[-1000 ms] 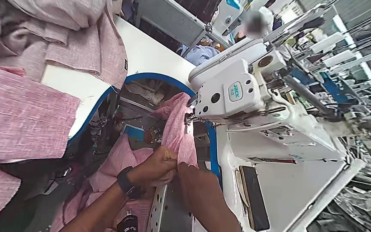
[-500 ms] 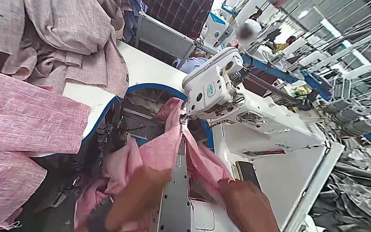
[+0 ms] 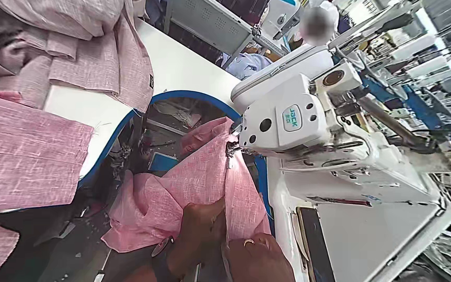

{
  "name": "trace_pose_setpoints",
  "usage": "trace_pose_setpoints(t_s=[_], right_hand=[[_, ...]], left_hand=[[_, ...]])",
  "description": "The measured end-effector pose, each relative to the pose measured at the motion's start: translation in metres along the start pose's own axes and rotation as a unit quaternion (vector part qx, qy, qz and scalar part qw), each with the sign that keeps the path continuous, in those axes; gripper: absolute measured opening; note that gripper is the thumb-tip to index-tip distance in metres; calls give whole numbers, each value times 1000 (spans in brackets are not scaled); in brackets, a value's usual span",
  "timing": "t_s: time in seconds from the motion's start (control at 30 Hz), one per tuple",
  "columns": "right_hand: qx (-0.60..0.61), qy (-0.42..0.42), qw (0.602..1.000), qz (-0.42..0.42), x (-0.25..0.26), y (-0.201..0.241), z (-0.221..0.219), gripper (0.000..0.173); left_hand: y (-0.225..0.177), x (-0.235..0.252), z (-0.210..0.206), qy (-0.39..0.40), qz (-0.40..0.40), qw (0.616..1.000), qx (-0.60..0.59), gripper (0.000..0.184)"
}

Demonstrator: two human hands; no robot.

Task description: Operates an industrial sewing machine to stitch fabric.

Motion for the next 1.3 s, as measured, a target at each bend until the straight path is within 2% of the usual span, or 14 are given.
trace_pose_setpoints(t_s=[0.13, 0.33, 0.57, 0.67, 0.8, 0.9, 1.03, 1.2, 1.3], right_hand=[[31, 24, 999, -1, 3, -1, 6, 16], [71, 59, 995, -29, 2, 1, 6, 21], [92, -1, 995, -40, 0, 5, 8, 17], [82, -45, 995, -41, -4, 10, 3, 14], [10, -171, 984, -40, -7, 19, -10, 15], [-3, -253, 967, -33, -10, 19, -25, 19], [1, -337, 941, -46, 0, 12, -43, 21], [51, -360, 929, -71, 20, -2, -56, 26], [94, -364, 923, -80, 35, -11, -57, 25]], left_hand=[[-9, -5, 10, 44, -28, 997, 50, 29], [-7, -5, 16, 103, -15, 994, 31, 26], [3, -5, 19, 163, 32, 978, -123, 28], [-1, -10, 18, 133, 19, 988, -81, 26], [-7, -14, 14, 54, -36, 998, -3, 24], [-11, -18, 8, 16, -56, 998, 14, 28], [-8, -19, 4, 10, -49, 999, -1, 24], [-3, -18, -5, -71, -24, 997, -2, 30], [2, -3, -9, -85, -39, 996, 1, 30]])
Point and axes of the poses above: each hand's wrist, its own x-axis towards the middle knuckle, its own z-axis out of the back of the hand, y = z × x, the point moved 2 cm from there along x, towards the middle knuckle, and after that the axes turned 1 degree about -x, right-handed, at the moved point
